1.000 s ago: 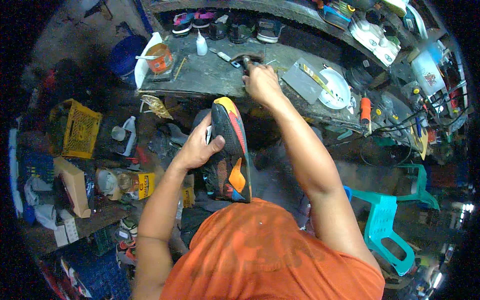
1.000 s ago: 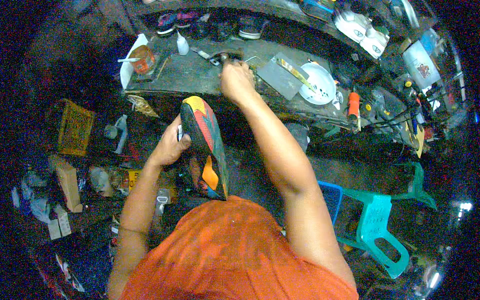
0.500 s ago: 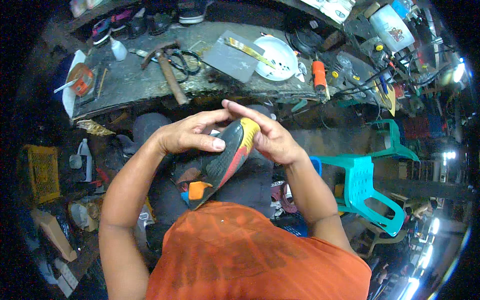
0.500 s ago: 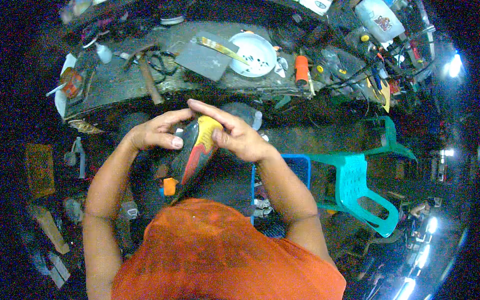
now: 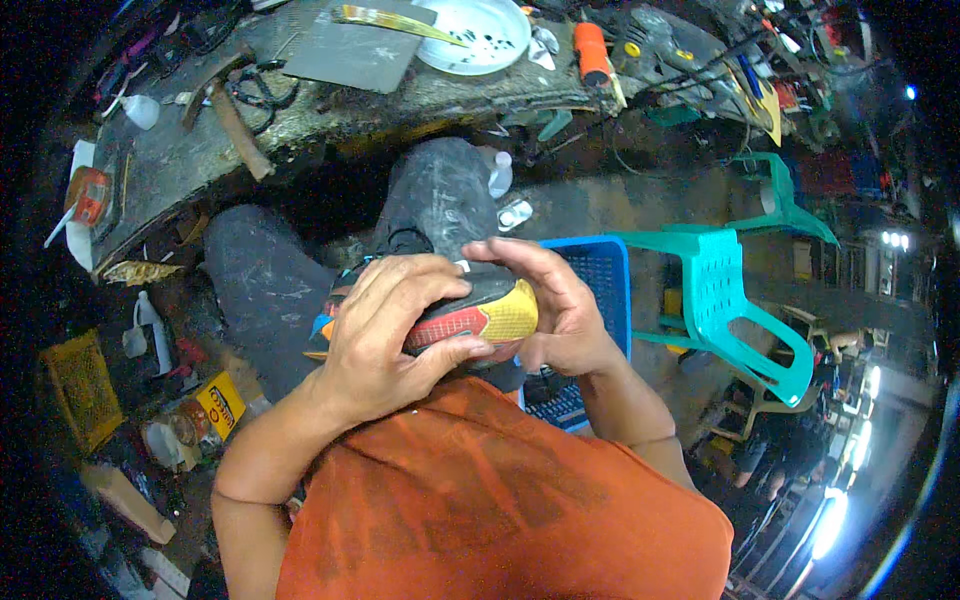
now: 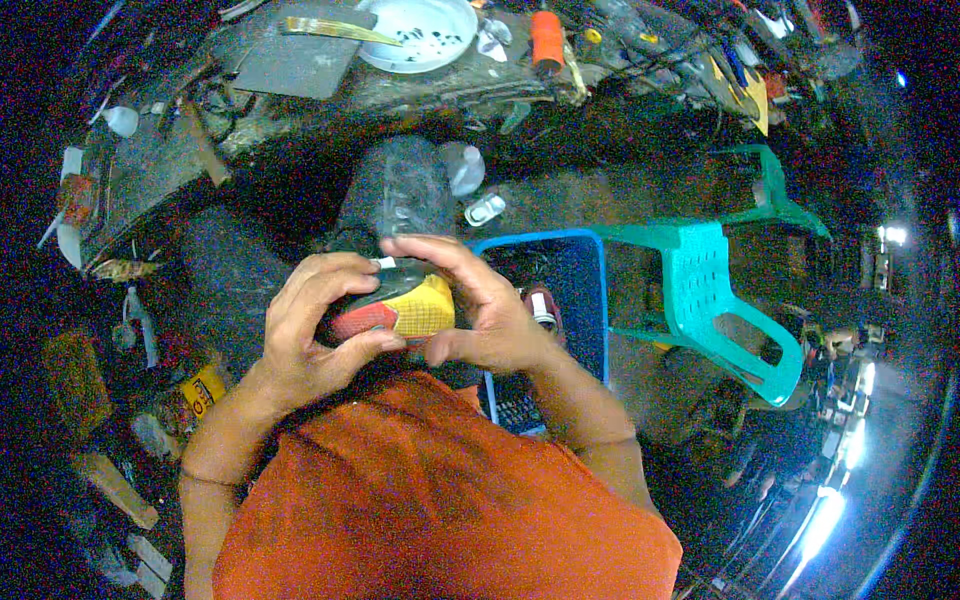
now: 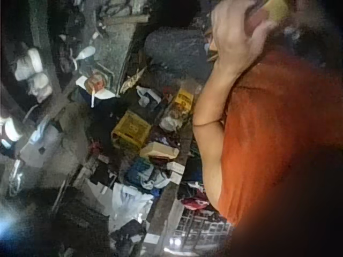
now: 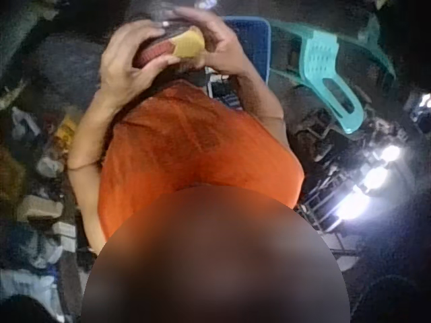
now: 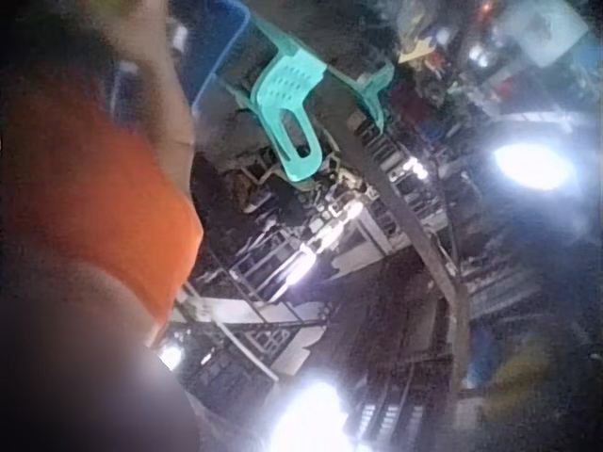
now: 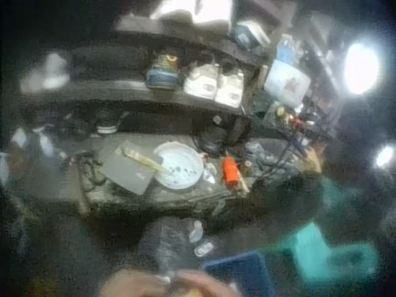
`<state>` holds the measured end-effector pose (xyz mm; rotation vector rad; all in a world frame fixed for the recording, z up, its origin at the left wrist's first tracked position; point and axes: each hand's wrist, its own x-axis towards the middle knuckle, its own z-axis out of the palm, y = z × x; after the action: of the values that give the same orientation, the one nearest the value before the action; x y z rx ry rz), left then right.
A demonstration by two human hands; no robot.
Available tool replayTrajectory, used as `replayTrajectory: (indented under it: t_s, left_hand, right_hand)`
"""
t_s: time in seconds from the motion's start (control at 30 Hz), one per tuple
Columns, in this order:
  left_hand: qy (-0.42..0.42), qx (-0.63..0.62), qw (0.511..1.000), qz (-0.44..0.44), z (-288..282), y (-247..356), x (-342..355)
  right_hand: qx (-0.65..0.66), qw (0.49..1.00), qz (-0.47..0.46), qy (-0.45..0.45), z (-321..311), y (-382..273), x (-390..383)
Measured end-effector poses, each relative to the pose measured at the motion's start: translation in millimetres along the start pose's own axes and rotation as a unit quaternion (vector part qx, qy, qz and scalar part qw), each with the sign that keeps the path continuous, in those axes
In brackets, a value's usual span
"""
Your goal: The person inspects a white and yellow sneaker, then uses a heated tool to apply treatment to the sole and upper. They place the shoe on a shelf and inspect several other sneakers, using a hammer on one shoe before returning it to the shelf.
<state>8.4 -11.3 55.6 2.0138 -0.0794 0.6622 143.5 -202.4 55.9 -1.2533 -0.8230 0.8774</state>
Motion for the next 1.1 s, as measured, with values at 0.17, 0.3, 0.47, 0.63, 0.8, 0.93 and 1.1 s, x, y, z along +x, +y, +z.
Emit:
replayTrajectory:
  t_s: [0.17, 0.3, 0.47, 0.63, 0.8, 0.93, 1.1]
  left_hand:
    - [-0.011, -0.011, 1.0, 0.012, -5, 8, -4]
    - [-0.024, -0.024, 0.999, 0.017, -16, 6, -8]
    - [-0.02, -0.022, 0.999, 0.029, -21, 7, -11]
    - [-0.02, -0.011, 0.999, 0.034, -21, 11, -12]
    - [-0.019, -0.005, 0.999, 0.039, -19, 18, -18]
    - [-0.011, -0.006, 0.999, 0.044, -16, 23, -25]
    - [-0.01, -0.011, 0.999, 0.052, -12, 25, -30]
  right_hand:
    - [-0.144, 0.982, -0.105, -0.068, -6, 10, 4]
    - [-0.089, 0.977, -0.189, -0.036, 12, 21, 14]
    - [-0.057, 0.981, -0.188, -0.004, 25, 23, 18]
    - [-0.074, 0.98, -0.183, 0.018, 31, 16, 14]
    - [-0.089, 0.975, -0.2, 0.033, 40, 7, 9]
    - [-0.098, 0.975, -0.198, 0.036, 44, 3, 1]
    - [-0.08, 0.975, -0.198, 0.054, 50, 5, -7]
